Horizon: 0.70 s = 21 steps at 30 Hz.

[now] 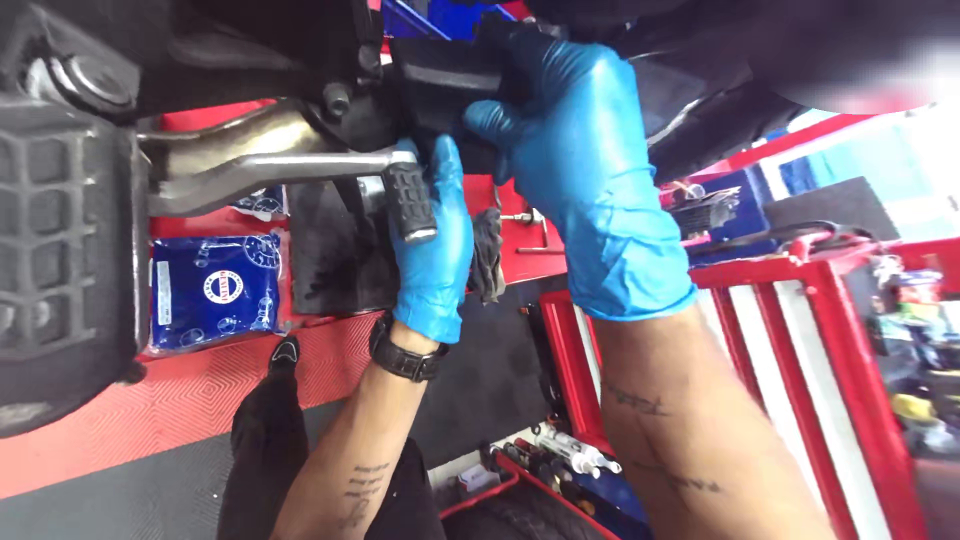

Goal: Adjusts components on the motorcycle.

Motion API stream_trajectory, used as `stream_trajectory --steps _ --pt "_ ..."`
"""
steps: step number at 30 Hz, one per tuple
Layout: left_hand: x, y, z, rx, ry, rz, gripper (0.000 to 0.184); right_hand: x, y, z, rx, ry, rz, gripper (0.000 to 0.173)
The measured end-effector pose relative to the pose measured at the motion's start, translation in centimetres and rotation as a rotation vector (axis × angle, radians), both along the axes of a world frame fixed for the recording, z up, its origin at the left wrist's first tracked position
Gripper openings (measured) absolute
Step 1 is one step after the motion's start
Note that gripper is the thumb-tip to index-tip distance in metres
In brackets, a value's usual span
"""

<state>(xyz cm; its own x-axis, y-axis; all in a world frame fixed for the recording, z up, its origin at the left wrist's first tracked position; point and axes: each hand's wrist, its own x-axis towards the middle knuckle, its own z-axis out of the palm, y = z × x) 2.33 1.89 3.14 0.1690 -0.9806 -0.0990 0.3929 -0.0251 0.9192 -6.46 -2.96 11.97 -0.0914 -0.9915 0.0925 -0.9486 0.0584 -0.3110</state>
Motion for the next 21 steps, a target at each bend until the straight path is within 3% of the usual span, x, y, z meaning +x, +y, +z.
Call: stream_trajectory --steps 4,6,13,21 --pt "-1.0 -0.1 -1.0 0.165 0.516 -0.137 0.047 0.1 0.1 -0.1 0.01 -0.006 -0.024 0.054" --pt "-1.2 -0.7 -1.6 0.163 0.635 -0.17 0.045 0.2 0.4 -0.1 -0.017 -0.017 -0.034 0.054" --pt "-1.1 -0.3 -3.3 0.079 0.44 -0.149 0.039 0.0 1.7 -1.7 -0.153 -0.118 0.0 0.054" --pt "-1.3 -3.4 -5.2 0.003 0.434 -0.129 0.034 0.3 0.9 -2.7 -0.215 -0.207 -0.021 0.051"
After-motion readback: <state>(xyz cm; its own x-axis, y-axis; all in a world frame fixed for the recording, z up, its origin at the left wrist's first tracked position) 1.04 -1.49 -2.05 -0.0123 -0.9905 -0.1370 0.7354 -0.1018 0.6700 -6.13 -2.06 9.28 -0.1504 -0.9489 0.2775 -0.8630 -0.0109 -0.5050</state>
